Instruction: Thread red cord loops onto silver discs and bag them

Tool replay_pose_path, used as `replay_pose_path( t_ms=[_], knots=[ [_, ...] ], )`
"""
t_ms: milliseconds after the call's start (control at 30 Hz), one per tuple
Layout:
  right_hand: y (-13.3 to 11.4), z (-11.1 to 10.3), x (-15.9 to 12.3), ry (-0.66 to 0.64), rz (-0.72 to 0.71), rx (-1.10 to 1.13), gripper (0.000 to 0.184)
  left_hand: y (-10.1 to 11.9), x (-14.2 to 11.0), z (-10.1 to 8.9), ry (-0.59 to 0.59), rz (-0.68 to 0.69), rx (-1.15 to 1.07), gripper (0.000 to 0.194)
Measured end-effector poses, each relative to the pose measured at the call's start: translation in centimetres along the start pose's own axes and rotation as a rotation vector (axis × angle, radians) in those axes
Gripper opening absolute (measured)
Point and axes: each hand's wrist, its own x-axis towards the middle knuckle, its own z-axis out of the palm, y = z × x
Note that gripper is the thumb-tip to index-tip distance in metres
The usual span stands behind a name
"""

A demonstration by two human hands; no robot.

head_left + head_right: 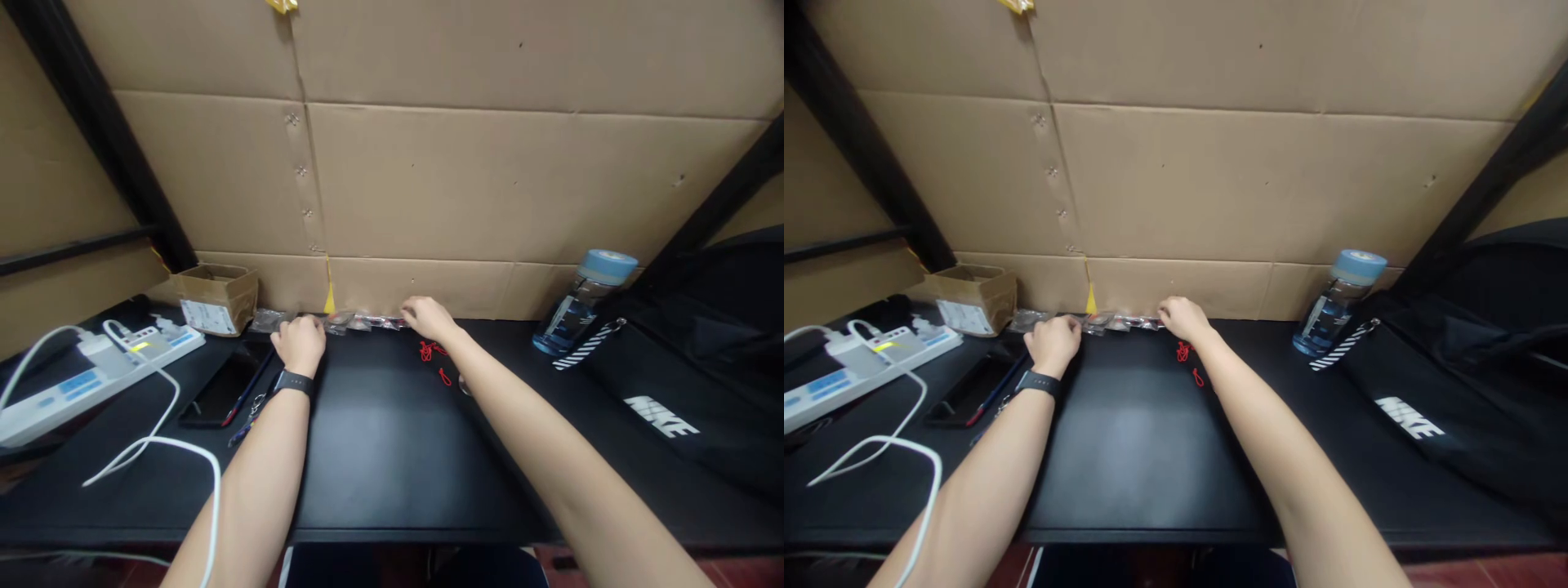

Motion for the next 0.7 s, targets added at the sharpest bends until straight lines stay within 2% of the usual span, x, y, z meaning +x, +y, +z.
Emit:
replay_pose_path(
  t_ms=[100, 167, 233, 300, 367, 433, 500, 633, 700],
  knots=[
    [2.4, -2.6, -2.5, -0.016, 0.0, 0.06, 0.026, 0.0, 0.4, -1.1, 0.092, -0.025, -0.013, 0.03],
    [4.1, -4.3, -5.1, -0.169, -0.011, 0.189, 0.02, 0.6, 0.3, -2.2, 0.22, -0.006, -0.048, 0.027],
    [5.3, -5.4, -8.2, -0.345, -0.018, 0.254, 0.038, 1.7, -0.3, -3.3, 0.332, 0.057, -0.095, 0.024],
    [5.9, -5.8, -11.1, -0.476, 0.024, 0.288, 0.06, 3.3, -1.4, -4.3, 0.35, 0.195, -0.134, 0.019],
    [5.8, -5.6, -13.3, -0.513, 0.034, 0.296, 0.068, 5.3, -2.9, -4.8, 0.252, 0.412, -0.153, 0.011],
    [5.4, -5.3, -14.4, -0.463, 0.025, 0.276, 0.06, 7.1, -4.7, -4.8, 0.083, 0.635, -0.154, 0.004],
    [5.0, -5.0, -14.6, -0.438, 0.032, 0.286, 0.05, 8.6, -6.4, -4.4, -0.083, 0.797, -0.148, 0.006],
    [4.9, -5.1, -13.6, -0.482, 0.06, 0.294, 0.045, 9.8, -8.6, -3.3, -0.293, 0.907, -0.137, 0.007],
    [5.4, -5.1, -13.2, -0.49, 0.071, 0.326, 0.048, 9.6, -8.8, -3.1, -0.373, 0.93, -0.149, 0.021]
  ],
)
